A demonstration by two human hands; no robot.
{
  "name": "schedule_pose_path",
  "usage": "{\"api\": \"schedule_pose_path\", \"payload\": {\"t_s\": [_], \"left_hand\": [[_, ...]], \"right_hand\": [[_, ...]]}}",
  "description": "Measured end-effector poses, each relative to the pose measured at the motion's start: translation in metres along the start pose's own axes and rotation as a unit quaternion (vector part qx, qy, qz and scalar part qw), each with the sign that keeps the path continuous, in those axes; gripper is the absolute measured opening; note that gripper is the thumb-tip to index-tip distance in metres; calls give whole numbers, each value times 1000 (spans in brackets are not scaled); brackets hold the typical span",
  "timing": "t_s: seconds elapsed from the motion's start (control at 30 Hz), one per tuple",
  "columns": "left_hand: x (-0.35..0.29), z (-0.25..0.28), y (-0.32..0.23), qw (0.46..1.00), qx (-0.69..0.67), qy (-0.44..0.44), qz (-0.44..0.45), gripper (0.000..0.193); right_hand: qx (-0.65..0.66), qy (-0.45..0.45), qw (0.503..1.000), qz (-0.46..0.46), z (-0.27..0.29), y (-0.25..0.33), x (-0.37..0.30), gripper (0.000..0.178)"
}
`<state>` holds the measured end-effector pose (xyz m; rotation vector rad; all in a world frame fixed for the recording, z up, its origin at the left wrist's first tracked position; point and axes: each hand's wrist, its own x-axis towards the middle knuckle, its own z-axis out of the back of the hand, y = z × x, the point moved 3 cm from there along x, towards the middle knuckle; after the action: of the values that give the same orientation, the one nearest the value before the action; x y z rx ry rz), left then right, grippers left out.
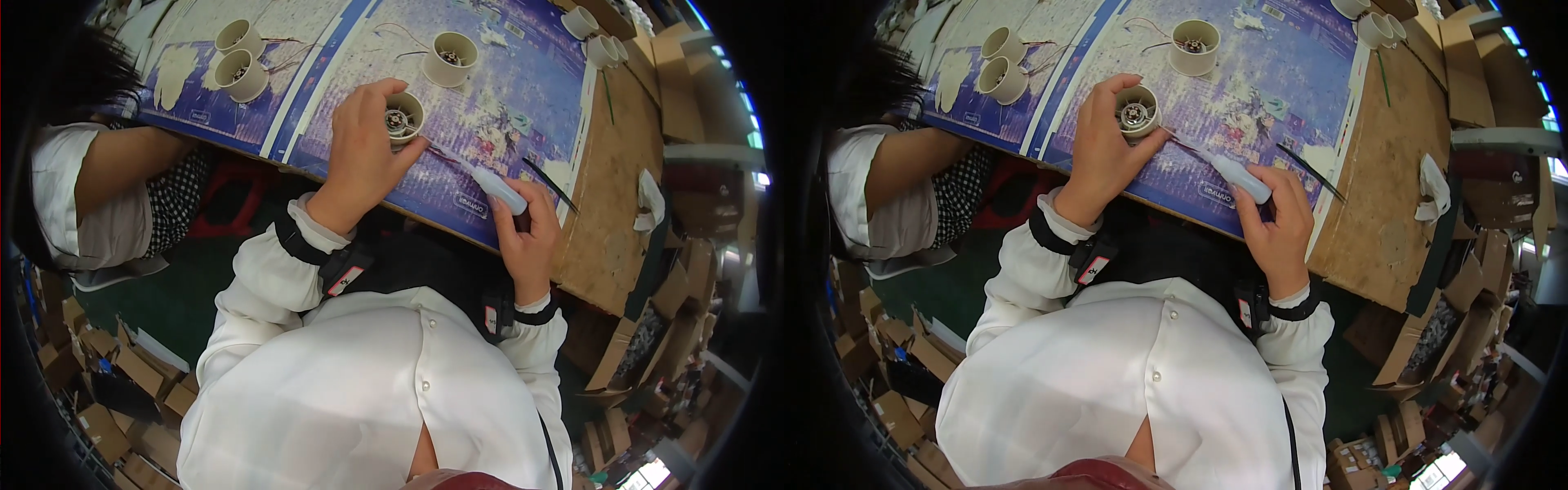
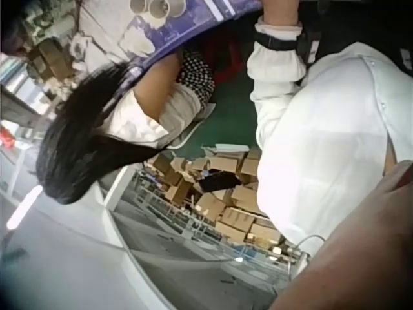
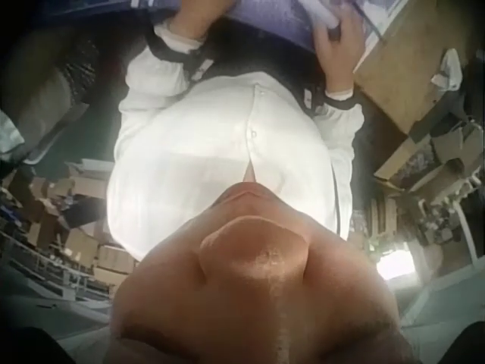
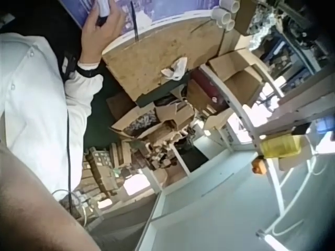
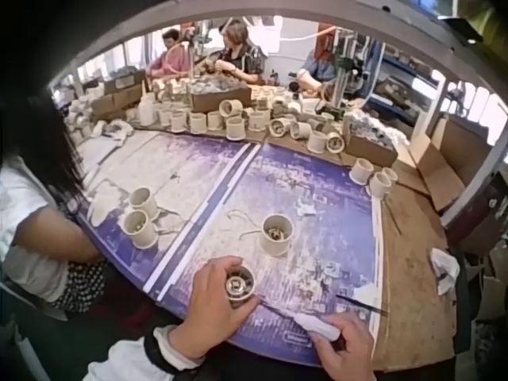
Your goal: Assembling small white cylindrical components on a production line using an applicator tool and small inserts.
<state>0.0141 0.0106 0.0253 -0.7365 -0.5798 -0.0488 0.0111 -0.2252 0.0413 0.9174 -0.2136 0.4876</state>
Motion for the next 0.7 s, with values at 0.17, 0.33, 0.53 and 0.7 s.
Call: {"api": "schedule_pose_path", "payload": {"t_s": [0.17,0.33,0.53,0.7], "left_hand": [[-2,1,1,1000,-10,-5,-9,67],[-2,0,1,999,-32,-11,-14,66],[-2,-1,1,998,-54,-13,0,66],[-2,0,2,999,-35,-13,1,66]], "right_hand": [[-40,-16,998,49,1,6,-1,27],[-71,-17,996,51,3,6,-6,29],[-121,-32,987,103,0,7,-16,35],[-153,-34,977,146,-2,9,-20,39]]}}
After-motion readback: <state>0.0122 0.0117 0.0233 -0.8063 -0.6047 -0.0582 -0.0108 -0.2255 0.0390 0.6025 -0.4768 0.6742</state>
